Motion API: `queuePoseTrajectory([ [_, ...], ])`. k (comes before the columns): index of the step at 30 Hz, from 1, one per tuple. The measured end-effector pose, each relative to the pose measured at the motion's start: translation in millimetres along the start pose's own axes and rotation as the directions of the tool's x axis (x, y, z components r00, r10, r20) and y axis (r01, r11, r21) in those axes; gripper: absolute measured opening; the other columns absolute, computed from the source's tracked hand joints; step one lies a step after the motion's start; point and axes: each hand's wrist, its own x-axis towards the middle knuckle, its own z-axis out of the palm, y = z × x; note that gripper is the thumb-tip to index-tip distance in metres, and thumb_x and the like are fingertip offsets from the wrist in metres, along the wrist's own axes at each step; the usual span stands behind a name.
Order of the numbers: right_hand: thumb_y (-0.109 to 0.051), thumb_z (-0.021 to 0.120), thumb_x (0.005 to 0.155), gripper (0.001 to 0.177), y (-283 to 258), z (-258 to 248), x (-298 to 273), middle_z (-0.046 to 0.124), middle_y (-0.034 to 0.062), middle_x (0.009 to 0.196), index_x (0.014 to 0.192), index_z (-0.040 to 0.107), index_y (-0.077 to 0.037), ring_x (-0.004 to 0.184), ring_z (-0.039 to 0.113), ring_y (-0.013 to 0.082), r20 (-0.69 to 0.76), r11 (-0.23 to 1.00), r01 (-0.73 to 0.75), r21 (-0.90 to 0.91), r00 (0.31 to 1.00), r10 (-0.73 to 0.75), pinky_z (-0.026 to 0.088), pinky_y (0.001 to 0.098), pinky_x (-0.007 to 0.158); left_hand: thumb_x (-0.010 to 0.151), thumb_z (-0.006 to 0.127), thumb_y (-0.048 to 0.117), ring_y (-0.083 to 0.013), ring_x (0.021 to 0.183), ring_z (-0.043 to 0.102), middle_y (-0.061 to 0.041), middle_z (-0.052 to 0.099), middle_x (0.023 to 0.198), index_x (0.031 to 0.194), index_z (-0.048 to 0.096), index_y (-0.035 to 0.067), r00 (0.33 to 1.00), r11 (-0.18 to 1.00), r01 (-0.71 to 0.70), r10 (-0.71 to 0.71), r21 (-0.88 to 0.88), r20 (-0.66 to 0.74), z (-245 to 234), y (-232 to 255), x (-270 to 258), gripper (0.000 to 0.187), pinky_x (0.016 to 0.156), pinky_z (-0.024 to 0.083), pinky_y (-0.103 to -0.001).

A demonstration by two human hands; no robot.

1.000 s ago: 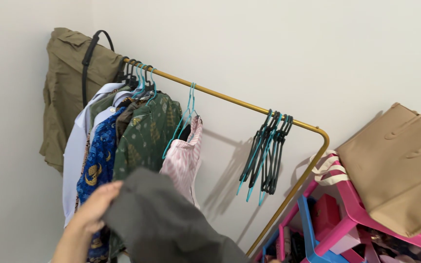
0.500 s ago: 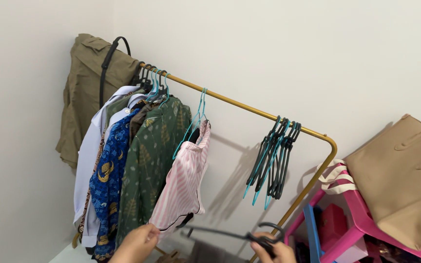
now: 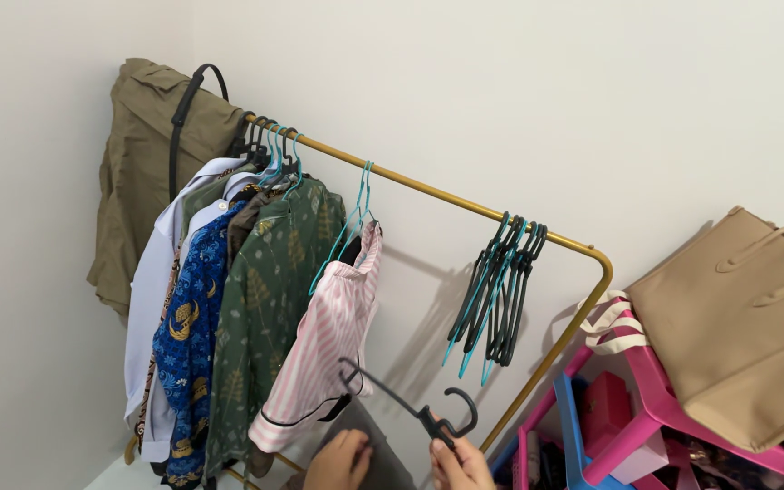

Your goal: Hang clothing items on a garment rack.

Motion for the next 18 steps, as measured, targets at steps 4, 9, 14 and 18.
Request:
queuePoseTrajectory([
  [4,-0.005,0.054,0.100,0.054,11,-4,16,0.050,0.0053,0.078,0.152,0.047,-0.011,0.052,0.042,0.0103,-0.015,0.980,-0.044,0.196,0.999,0.048,0.033,0.0274,0.047,0.086,0.071,0.014,-0.0319,0.077,0.067,-0.013,0.063,0.084,0.095,0.063,0.010,0.977,0.992,-0.124,0.127,0.027,-0.171,-35,47,27,0.013,0.067,0.052,-0.042],
  [9,-0.006,0.052,0.099,0.055,6,11,18,0.051,0.0061,0.080,0.153,0.045,-0.013,0.053,0.043,0.0111,-0.020,0.983,0.021,0.184,1.000,-0.017,0.033,0.0268,0.046,0.086,0.065,0.009,-0.0304,0.070,0.063,-0.015,0.061,0.078,0.093,0.059,0.006,0.954,0.974,-0.017,-0.052,-0.227,-0.294,-34,31,46,0.010,0.065,0.051,-0.040],
  [14,-0.002,0.049,0.098,0.062,-9,17,24,0.051,0.0063,0.085,0.157,0.038,-0.018,0.056,0.042,0.0112,-0.011,0.982,0.029,0.187,1.000,-0.028,0.034,0.0266,0.047,0.090,0.068,0.013,-0.0313,0.068,0.060,-0.016,0.058,0.074,0.089,0.055,0.004,0.985,0.942,0.077,-0.123,-0.325,-0.121,-67,22,59,0.016,0.065,0.051,-0.038],
  [18,0.003,0.045,0.094,0.067,-31,29,27,0.052,0.0070,0.097,0.157,0.035,-0.015,0.059,0.042,0.0115,0.078,0.923,0.065,0.379,0.992,-0.102,0.031,0.0257,0.046,0.082,0.082,0.029,-0.0301,0.077,0.064,-0.013,0.064,0.081,0.090,0.061,0.007,0.995,0.998,-0.037,0.032,-0.053,-0.091,-81,26,63,0.032,0.069,0.051,-0.040],
])
